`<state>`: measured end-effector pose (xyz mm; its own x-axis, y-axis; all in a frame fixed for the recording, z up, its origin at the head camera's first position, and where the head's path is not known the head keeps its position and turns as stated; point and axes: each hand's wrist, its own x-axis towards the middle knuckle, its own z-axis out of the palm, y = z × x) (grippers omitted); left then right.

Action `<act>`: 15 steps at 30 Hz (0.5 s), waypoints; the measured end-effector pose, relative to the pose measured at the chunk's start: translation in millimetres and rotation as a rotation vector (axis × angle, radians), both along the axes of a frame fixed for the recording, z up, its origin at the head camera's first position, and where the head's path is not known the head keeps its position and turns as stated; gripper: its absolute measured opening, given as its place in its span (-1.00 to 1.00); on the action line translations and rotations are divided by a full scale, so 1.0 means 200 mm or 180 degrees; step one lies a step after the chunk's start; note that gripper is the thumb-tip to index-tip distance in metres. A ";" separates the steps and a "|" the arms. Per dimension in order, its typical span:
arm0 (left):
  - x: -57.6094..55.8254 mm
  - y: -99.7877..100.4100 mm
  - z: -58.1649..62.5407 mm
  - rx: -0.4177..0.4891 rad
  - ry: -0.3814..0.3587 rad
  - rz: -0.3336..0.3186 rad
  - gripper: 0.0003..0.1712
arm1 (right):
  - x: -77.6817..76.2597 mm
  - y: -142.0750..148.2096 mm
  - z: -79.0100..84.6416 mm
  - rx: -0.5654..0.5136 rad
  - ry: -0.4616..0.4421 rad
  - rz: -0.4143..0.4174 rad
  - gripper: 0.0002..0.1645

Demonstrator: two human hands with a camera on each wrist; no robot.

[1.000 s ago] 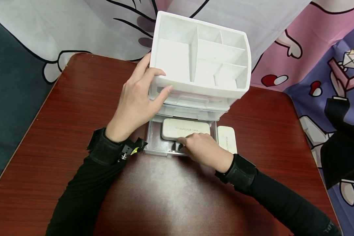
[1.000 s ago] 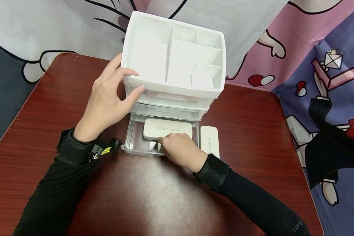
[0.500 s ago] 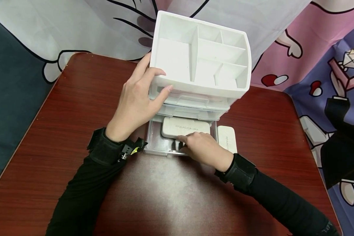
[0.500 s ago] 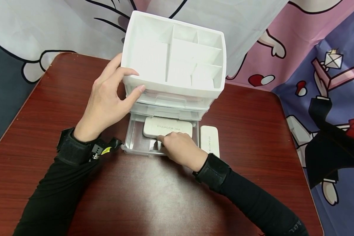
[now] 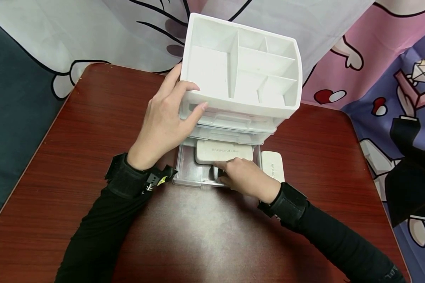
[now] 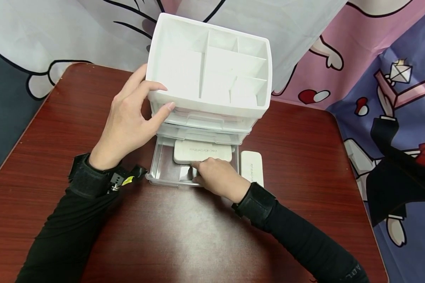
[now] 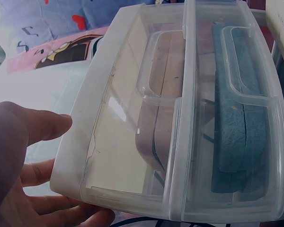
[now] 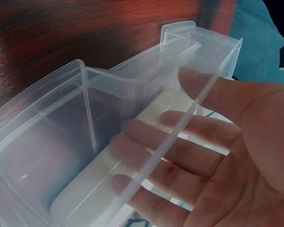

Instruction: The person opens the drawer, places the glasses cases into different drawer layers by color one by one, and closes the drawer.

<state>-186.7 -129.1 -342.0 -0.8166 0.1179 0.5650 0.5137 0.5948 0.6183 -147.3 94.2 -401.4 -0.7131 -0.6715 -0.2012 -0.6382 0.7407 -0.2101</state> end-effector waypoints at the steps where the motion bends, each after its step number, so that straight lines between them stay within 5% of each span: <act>1: 0.00 0.00 0.00 -0.0001 -0.0002 0.0001 -0.63 | 0.00 0.00 0.00 0.0007 -0.0004 -0.0004 -0.71; 15: 0.00 0.00 0.00 -0.0005 -0.0010 -0.0021 -0.63 | -0.04 0.00 0.00 0.0093 -0.0056 -0.0054 -0.53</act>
<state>-185.9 -129.5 -341.6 -0.8175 0.1242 0.5624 0.5158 0.5924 0.6189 -154.6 93.4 -401.6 -0.7206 -0.6530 -0.2332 -0.6218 0.7574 -0.1992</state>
